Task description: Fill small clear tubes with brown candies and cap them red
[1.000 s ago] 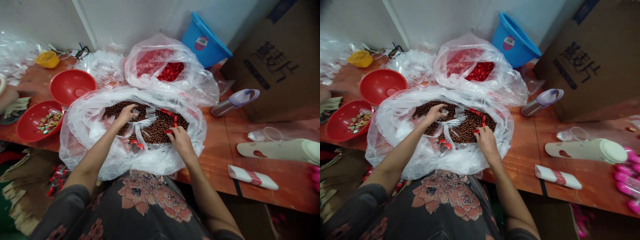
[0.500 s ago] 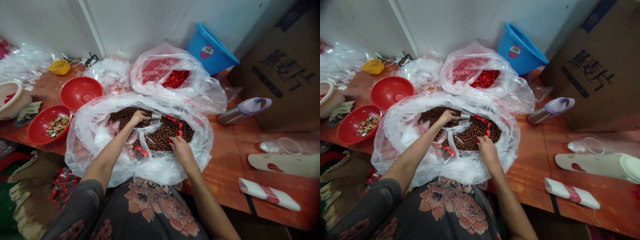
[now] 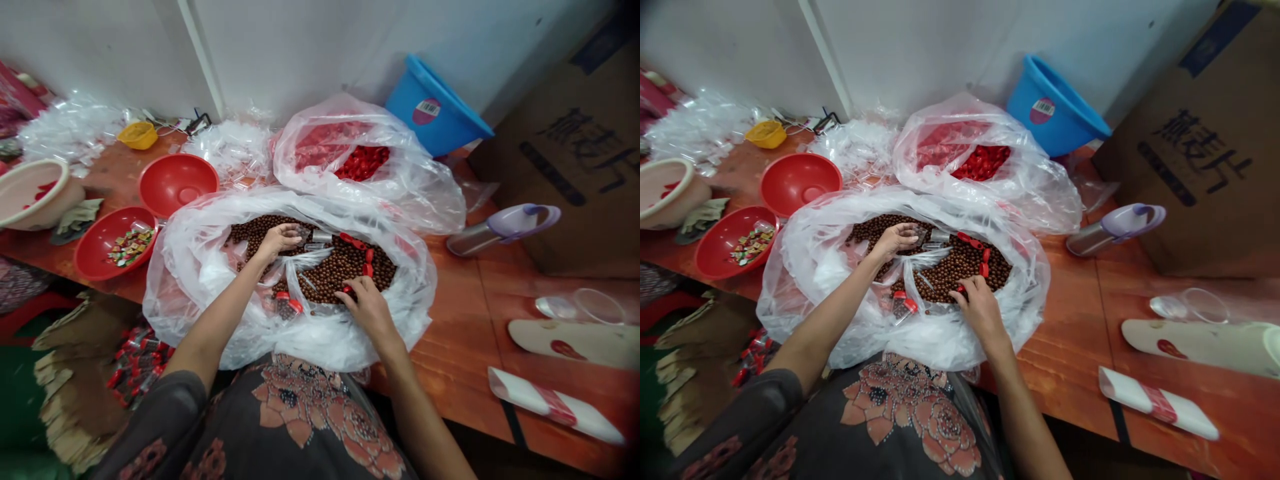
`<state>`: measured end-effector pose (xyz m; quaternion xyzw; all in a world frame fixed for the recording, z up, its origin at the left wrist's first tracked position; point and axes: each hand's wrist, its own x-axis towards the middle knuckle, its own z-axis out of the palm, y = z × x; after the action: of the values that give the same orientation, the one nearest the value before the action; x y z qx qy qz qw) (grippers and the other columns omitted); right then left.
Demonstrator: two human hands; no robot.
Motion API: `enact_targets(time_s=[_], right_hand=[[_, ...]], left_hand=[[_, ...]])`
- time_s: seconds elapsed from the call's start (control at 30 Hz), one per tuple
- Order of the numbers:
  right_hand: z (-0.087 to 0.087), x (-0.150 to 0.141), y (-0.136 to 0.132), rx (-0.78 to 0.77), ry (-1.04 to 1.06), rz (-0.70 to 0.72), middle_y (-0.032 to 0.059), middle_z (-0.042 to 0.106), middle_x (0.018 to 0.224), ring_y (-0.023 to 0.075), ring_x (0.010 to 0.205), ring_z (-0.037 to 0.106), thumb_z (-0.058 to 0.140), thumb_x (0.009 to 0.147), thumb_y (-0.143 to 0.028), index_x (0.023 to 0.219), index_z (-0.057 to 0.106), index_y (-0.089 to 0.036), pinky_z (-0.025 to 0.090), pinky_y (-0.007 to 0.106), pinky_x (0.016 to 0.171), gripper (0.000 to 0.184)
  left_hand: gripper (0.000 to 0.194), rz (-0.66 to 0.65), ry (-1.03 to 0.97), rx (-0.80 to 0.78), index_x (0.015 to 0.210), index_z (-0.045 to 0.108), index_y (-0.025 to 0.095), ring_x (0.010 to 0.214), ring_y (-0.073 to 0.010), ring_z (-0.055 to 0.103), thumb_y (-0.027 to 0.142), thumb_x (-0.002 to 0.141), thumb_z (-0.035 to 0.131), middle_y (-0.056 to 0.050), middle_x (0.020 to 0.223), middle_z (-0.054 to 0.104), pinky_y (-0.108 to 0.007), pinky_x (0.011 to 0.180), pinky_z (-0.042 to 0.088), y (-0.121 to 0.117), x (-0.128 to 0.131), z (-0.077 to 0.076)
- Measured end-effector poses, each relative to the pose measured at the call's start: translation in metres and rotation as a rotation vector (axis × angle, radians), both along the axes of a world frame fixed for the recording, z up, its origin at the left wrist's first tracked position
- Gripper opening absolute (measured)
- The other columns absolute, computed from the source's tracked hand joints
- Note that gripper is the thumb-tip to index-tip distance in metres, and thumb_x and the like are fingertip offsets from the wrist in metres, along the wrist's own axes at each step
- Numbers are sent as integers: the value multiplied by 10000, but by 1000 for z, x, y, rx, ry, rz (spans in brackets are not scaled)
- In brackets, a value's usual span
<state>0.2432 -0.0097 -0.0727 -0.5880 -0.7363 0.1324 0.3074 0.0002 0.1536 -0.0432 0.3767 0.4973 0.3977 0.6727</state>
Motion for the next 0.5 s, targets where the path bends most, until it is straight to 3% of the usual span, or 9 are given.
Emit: enact_targets(time_s=[0.17, 0.27, 0.37, 0.5], right_hand=[[9, -2, -4, -2, 206, -102, 86, 593, 965, 243, 939, 591, 525, 875, -245, 945, 626, -195, 492, 424, 883, 133], [12, -2, -5, -59, 470, -232, 45, 606, 905, 209, 879, 593, 607, 836, -291, 878, 627, -208, 488, 384, 841, 96], [18, -3, -5, -198, 831, -345, 1, 624, 838, 159, 752, 605, 722, 771, -360, 898, 637, -216, 502, 331, 757, 210], [31, -6, -4, -334, 1260, -326, -8, 701, 920, 124, 750, 661, 804, 702, -351, 1038, 659, -236, 546, 279, 739, 384]], left_hand=[[453, -37, -252, -13, 983, 717, 142, 765, -142, 683, 97, 553, 853, -51, 938, 728, -335, 806, 569, -27, -10, 24], [456, -51, -311, -13, 978, 734, 147, 796, -167, 703, 88, 543, 857, -54, 919, 741, -328, 820, 561, -47, -9, 34], [477, -39, -308, -9, 951, 743, 154, 830, -176, 711, 64, 499, 866, -36, 883, 742, -308, 846, 537, -63, -4, 35], [477, -63, -237, 26, 952, 751, 158, 822, -156, 696, 109, 496, 881, -29, 897, 745, -317, 894, 504, -77, 5, 31]])
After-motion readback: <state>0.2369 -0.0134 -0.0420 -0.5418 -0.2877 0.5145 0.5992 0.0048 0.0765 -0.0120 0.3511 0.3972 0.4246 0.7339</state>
